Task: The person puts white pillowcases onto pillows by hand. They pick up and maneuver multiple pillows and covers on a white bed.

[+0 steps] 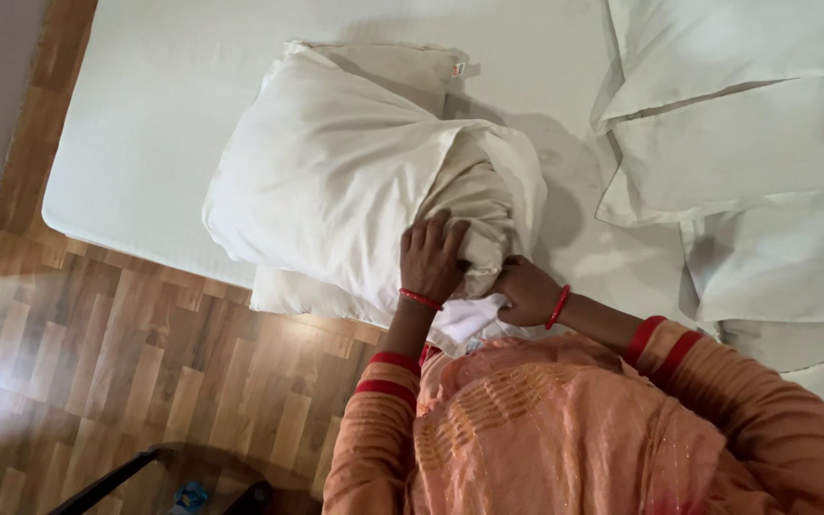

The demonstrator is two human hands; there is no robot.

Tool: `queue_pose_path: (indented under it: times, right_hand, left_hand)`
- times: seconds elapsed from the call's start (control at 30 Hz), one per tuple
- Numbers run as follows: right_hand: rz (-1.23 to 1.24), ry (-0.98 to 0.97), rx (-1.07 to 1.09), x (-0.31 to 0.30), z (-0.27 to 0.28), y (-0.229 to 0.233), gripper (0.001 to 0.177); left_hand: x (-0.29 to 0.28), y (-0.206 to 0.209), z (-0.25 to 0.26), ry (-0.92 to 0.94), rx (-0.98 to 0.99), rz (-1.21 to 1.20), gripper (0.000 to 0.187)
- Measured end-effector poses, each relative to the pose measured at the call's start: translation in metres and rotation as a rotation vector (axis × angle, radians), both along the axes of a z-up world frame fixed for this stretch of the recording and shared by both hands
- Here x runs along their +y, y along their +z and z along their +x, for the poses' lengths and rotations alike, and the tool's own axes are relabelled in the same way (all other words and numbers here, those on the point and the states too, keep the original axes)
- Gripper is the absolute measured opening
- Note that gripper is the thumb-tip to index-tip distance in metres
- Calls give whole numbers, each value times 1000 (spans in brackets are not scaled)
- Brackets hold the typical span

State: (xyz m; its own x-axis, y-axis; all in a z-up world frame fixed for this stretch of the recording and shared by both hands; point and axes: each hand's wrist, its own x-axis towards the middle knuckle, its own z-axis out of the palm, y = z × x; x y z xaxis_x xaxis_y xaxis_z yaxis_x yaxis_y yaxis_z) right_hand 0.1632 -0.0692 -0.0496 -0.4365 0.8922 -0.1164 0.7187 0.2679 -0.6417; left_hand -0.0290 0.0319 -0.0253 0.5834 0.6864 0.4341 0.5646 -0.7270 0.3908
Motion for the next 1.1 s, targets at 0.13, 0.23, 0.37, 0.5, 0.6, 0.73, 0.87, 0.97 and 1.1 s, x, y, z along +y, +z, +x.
queue_pose_path:
  times: [0.13,0.23,0.37,0.5,0.6,0.73,0.87,0.97,1.1]
  right_hand:
    - [-103,-43,-49,-6,3,-2,35]
    - [16,-74,10,-14,12,-7,22]
    - [203,-144,153,-12,23,-14,22]
    - [231,-131,141,-22,12,-11,10]
    - [191,-75,229,-17,0,5,8]
    - [207,70,275,-7,-23,30,8]
    - [107,48,243,-9,-25,33,12]
    - [159,-5,243,-1,-18,24,10]
    - [202,-149,255,7,-5,12,17]
  left_hand:
    - [-7,-41,7,-165,197,-91,54]
    - [-2,-45,5,-323,164,-407,54]
    - [23,-10,-18,-556,-48,-960,73]
    - [22,-1,-16,-610,161,-844,67]
    - [5,-17,2,-538,473,-713,60]
    - [-15,-43,38,-410,778,-832,57]
    - [-4,-83,52,-350,883,-1165,36]
    - [2,-117,47,-587,781,-985,38]
    - [-7,-116,-4,-388,213,-1282,42]
